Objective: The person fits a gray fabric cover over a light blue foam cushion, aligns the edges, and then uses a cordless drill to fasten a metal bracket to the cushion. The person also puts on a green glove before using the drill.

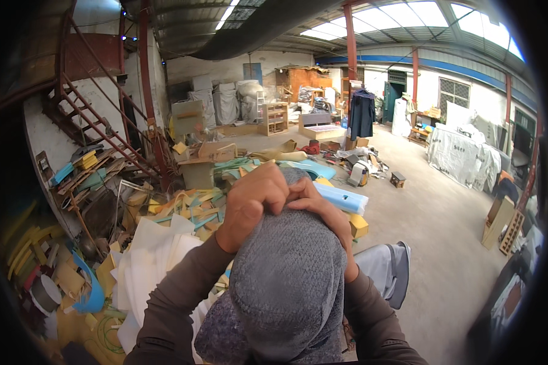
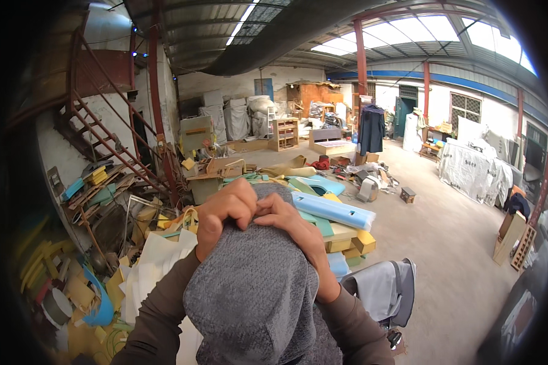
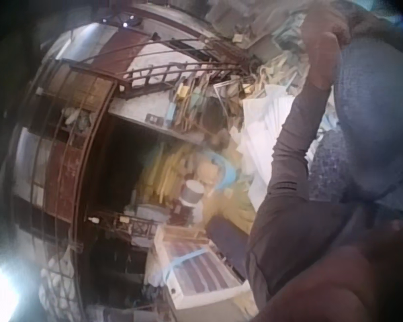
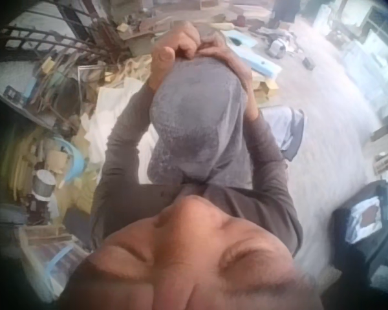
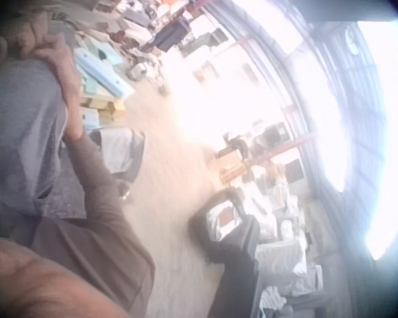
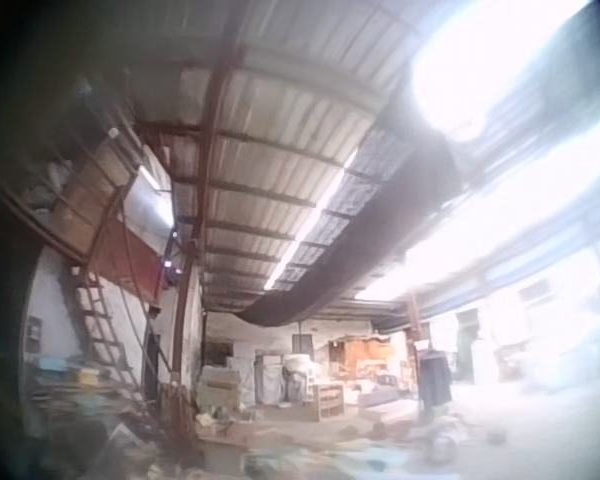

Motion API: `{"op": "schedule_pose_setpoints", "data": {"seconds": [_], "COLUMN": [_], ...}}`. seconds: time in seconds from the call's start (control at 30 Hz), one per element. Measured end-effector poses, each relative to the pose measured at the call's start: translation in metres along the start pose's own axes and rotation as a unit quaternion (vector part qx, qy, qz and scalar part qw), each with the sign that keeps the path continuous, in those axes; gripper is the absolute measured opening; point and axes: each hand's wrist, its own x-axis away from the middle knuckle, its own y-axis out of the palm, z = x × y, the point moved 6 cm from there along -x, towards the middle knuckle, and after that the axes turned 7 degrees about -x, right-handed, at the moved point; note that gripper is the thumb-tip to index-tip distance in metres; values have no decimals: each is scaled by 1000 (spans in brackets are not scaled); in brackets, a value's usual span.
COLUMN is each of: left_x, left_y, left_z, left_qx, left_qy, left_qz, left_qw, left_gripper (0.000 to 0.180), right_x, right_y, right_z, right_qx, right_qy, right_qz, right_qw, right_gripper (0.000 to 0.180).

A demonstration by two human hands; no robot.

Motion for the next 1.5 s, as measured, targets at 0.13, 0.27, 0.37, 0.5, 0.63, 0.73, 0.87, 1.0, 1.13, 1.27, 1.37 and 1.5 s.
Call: {"op": "schedule_pose_setpoints", "data": {"seconds": [0.13, 0.27, 0.37, 0.5, 0.63, 0.73, 0.87, 1.0, 1.13, 1.27, 1.37, 1.5], "left_x": [1, 2, 6, 29, 37, 24, 13, 6, 10, 33, 33, 20], "left_y": [13, 16, 15, 17, 17, 5, 10, 22, 26, 28, 26, 14], "left_z": [4, -1, -5, 0, -4, -29, -52, -53, -55, -73, -62, -7], "left_qx": [-7, 65, 167, 218, 201, 143, 10, 20, 161, 360, 215, 130], "left_qy": [-2, -16, -27, -3, 13, -2, 12, 14, -61, -95, -112, -36], "left_qz": [-14, -35, 83, 301, 310, 206, 36, -3, 159, 380, 340, 262], "left_qw": [1000, 997, 982, 928, 929, 968, 999, 1000, 972, 847, 909, 956], "left_gripper": [74, 64, 68, 74, 72, 71, 70, 59, 62, 65, 67, 69], "right_x": [5, 1, 2, 4, 22, 30, 26, 17, 8, 9, 12, 13], "right_y": [-1, -18, -24, -11, -9, -16, -14, -18, -20, -12, -8, -10], "right_z": [-11, -25, -18, -2, 5, 3, 2, -4, -17, -16, -14, -19], "right_qx": [-66, 87, 94, -20, -50, -73, -106, -64, 139, 132, 116, 161], "right_qy": [-7, -19, 18, 8, 32, 39, 57, 74, -22, -60, -22, -10], "right_qz": [97, 83, 59, 23, 65, 91, 94, 102, 112, 124, 116, 134], "right_qw": [993, 993, 994, 999, 996, 992, 988, 990, 984, 982, 986, 978], "right_gripper": [42, 41, 45, 53, 57, 58, 56, 53, 44, 35, 32, 33]}}
